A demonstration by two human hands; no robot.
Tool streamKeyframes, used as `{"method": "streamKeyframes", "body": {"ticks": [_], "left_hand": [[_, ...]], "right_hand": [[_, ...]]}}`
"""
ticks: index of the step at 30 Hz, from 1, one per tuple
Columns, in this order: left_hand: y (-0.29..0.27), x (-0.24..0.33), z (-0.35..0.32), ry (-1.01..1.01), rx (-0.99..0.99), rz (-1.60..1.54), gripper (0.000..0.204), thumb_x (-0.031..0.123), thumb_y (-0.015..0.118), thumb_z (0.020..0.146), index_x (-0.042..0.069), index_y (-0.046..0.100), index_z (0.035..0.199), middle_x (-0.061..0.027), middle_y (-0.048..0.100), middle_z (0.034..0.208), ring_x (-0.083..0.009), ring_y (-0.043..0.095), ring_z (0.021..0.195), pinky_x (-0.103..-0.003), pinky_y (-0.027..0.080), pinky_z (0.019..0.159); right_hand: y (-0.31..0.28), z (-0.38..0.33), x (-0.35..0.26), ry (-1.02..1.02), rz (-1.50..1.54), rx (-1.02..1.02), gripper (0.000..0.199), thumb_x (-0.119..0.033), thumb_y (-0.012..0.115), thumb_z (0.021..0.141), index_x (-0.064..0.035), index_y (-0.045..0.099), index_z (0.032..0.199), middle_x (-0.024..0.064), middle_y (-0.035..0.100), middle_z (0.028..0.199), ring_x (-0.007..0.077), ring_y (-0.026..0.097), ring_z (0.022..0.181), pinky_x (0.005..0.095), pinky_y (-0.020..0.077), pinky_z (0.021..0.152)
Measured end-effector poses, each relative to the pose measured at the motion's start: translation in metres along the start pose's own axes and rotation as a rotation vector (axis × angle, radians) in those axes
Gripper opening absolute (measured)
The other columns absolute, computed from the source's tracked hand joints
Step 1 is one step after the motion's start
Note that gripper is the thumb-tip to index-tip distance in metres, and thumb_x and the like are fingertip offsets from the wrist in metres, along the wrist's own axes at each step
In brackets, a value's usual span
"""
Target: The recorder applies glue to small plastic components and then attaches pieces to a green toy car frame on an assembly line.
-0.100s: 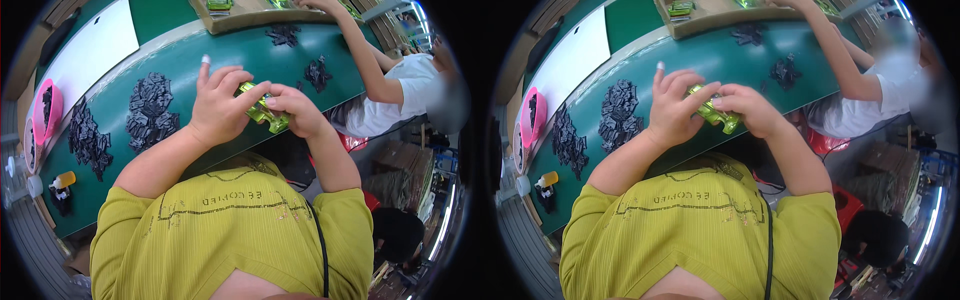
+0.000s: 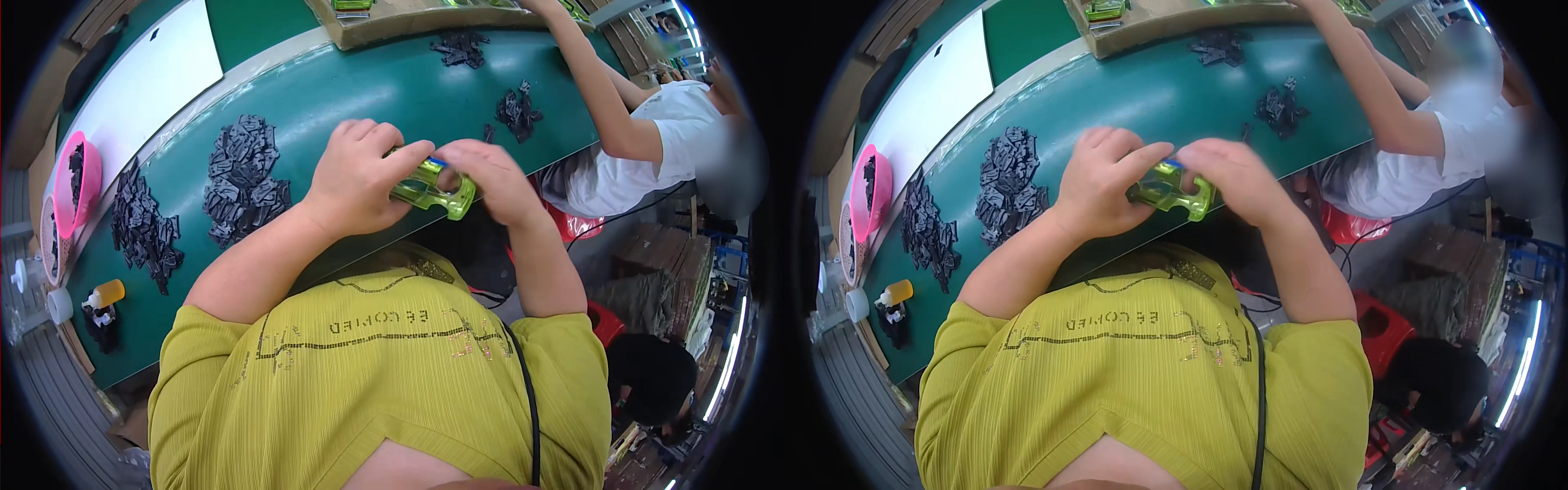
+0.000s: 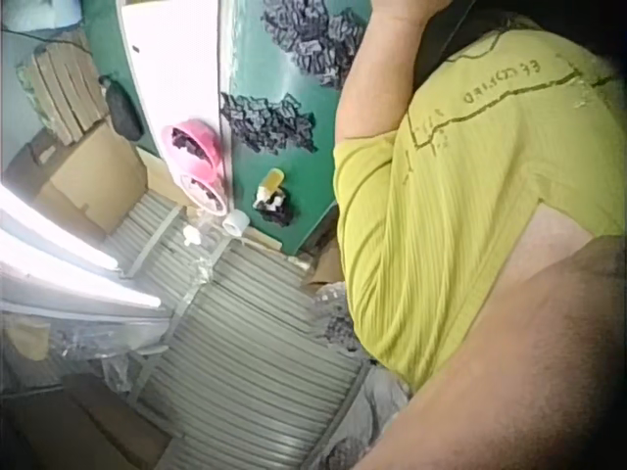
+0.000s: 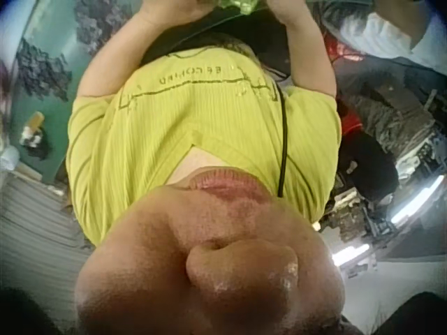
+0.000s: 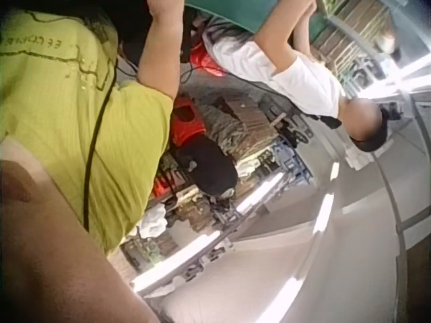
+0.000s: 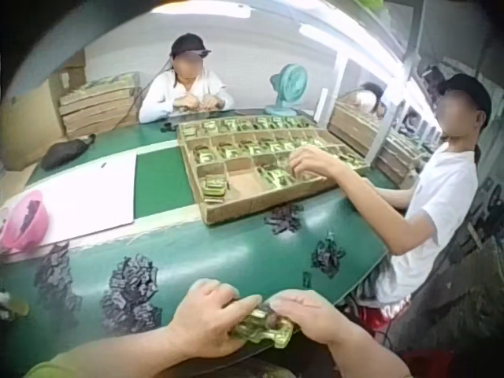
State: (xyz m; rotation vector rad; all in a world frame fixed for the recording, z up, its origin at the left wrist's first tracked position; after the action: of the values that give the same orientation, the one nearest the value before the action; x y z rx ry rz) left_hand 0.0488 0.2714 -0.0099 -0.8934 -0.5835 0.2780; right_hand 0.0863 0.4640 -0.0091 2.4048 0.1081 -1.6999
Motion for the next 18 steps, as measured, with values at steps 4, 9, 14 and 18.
{"method": "streamKeyframes", "body": {"ticks": [4,9,14,18], "left_hand": [[-0.002,0.000,0.000,-0.120,-0.097,-0.082,0.055,0.019,0.074,0.057,0.011,0.057,0.109,-0.0074,0.058,0.086,-0.0280,0.058,0.081,-0.038,0.048,0.070],[0.007,-0.007,-0.003,-0.228,-0.097,-0.103,0.049,0.022,0.074,0.063,0.008,0.056,0.107,-0.0092,0.059,0.088,-0.0291,0.060,0.082,-0.039,0.049,0.070],[0.002,-0.006,-0.002,-0.271,-0.146,-0.101,0.044,0.033,0.073,0.067,0.005,0.060,0.099,-0.0113,0.059,0.088,-0.0285,0.061,0.081,-0.039,0.049,0.070],[0.006,-0.014,-0.002,-0.320,-0.078,-0.163,0.038,0.032,0.071,0.070,0.006,0.062,0.096,-0.0109,0.059,0.088,-0.0288,0.060,0.081,-0.039,0.049,0.070]], "right_hand": [[-0.037,-0.011,0.002,-0.327,-0.719,0.541,0.020,-0.017,0.066,0.084,0.0007,0.065,0.092,0.0023,0.062,0.080,0.0096,0.057,0.072,0.0252,0.0461,0.068],[-0.043,-0.004,0.014,-0.407,-1.207,0.744,0.021,-0.016,0.069,0.078,-0.0005,0.065,0.091,0.0074,0.059,0.076,0.0177,0.058,0.067,0.0293,0.0475,0.065],[-0.047,0.001,0.018,-0.498,-1.362,0.710,0.018,-0.016,0.065,0.080,-0.0020,0.066,0.090,0.0136,0.061,0.085,0.0309,0.061,0.077,0.0386,0.0493,0.069],[-0.053,0.000,0.016,-0.590,-1.439,0.729,0.013,-0.012,0.059,0.083,-0.0030,0.066,0.090,0.0135,0.061,0.083,0.0321,0.060,0.077,0.0395,0.0491,0.069]]}}
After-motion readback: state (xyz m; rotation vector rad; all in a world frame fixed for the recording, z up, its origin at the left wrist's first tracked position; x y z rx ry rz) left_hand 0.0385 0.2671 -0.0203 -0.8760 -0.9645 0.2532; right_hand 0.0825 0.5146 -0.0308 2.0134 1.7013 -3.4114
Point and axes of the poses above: each hand's wrist, its own z-axis towards the middle knuckle, its own y-axis out of the palm, x = y × z, the point moved 2 cm from there along z, towards the middle knuckle
